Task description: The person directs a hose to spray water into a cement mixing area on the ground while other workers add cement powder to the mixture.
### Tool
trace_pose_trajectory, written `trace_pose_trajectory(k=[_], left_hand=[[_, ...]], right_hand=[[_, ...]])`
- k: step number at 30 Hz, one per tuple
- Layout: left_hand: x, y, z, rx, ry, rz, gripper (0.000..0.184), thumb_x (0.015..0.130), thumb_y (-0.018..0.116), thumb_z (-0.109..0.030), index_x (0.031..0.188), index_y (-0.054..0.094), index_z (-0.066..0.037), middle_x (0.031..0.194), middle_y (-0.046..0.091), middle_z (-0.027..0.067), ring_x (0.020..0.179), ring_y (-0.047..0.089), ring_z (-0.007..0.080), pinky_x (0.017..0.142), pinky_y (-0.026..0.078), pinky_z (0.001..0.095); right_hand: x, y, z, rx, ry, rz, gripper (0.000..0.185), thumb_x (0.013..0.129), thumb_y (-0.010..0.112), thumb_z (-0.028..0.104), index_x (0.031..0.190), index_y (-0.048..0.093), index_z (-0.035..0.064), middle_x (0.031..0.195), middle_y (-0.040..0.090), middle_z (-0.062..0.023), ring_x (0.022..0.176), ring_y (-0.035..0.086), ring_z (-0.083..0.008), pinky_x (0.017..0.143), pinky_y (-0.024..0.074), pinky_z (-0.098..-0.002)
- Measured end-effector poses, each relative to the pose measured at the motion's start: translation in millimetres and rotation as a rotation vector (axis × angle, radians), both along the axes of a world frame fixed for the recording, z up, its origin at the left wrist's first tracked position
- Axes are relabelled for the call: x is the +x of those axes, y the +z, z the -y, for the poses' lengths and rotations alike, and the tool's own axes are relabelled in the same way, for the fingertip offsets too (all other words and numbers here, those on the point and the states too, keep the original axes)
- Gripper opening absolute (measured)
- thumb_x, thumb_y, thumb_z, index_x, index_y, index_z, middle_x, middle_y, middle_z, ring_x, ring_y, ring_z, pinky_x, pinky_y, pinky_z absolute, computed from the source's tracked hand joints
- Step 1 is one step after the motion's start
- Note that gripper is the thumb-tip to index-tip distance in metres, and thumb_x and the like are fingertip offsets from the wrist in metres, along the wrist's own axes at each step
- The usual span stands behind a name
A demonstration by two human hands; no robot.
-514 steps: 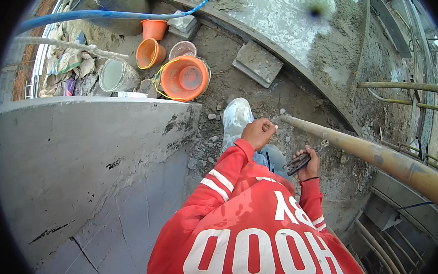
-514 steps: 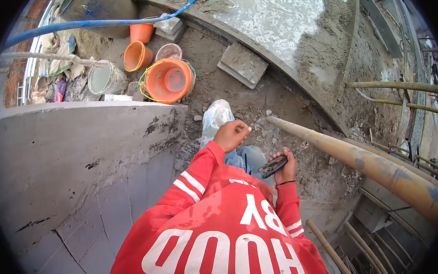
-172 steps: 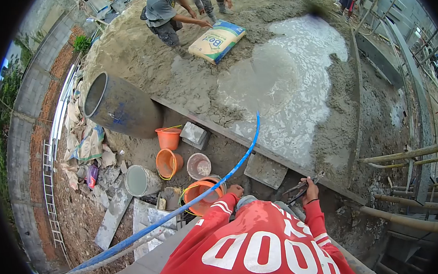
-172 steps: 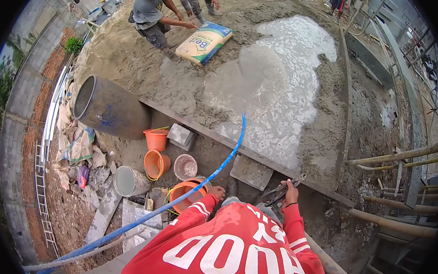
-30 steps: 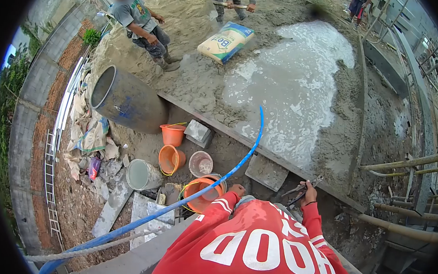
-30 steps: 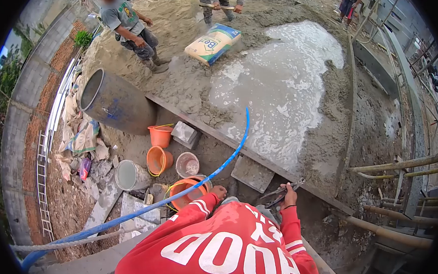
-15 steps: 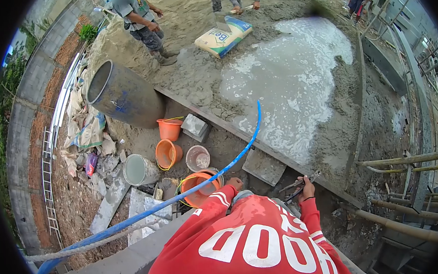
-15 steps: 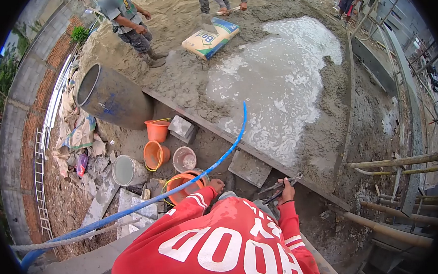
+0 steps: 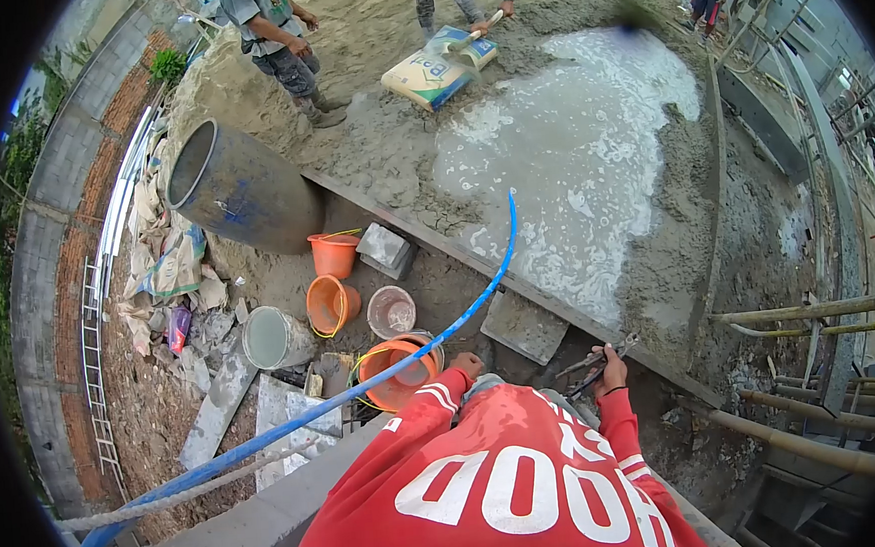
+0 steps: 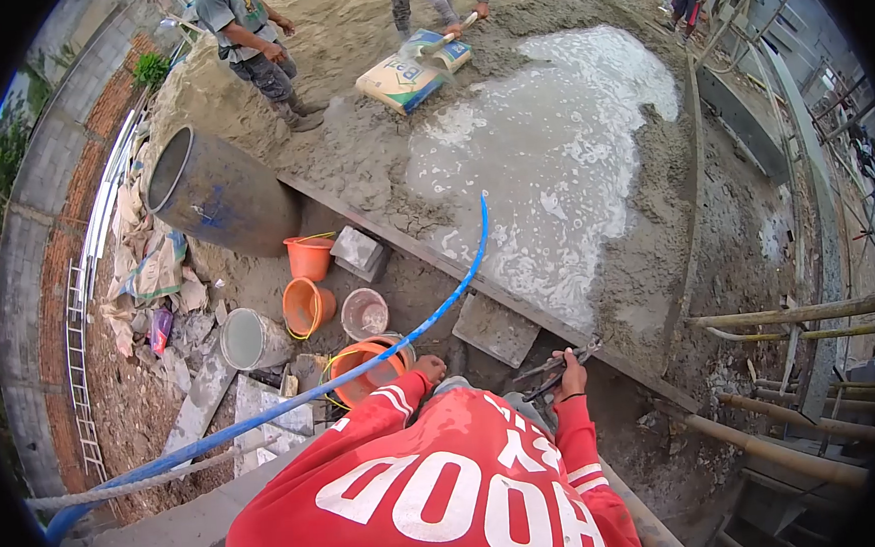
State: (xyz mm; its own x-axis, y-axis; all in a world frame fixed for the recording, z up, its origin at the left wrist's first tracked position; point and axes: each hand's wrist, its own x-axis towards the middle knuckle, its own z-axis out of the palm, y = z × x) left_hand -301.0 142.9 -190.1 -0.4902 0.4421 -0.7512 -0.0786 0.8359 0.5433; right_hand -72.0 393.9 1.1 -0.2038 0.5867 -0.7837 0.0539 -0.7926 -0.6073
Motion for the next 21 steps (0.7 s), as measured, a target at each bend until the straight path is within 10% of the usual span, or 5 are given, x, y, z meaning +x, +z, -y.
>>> trace_pose_trajectory(k=[21], left_hand=[[1, 7, -3, -0.011, 0.033, 0.036, 0.024, 0.071, 0.061, -0.033, 0.082, 0.069, -0.013, 0.087, 0.068, 0.0102, 0.086, 0.064, 0.0280, 0.080, 0.049, 0.0363]], right_hand=[[3, 0, 0, -0.003, -0.001, 0.014, 0.032, 0.088, 0.050, 0.038, 0.088, 0.063, 0.0086, 0.068, 0.060, -0.0032, 0.048, 0.046, -0.0140, 0.043, 0.0379, -0.0297]])
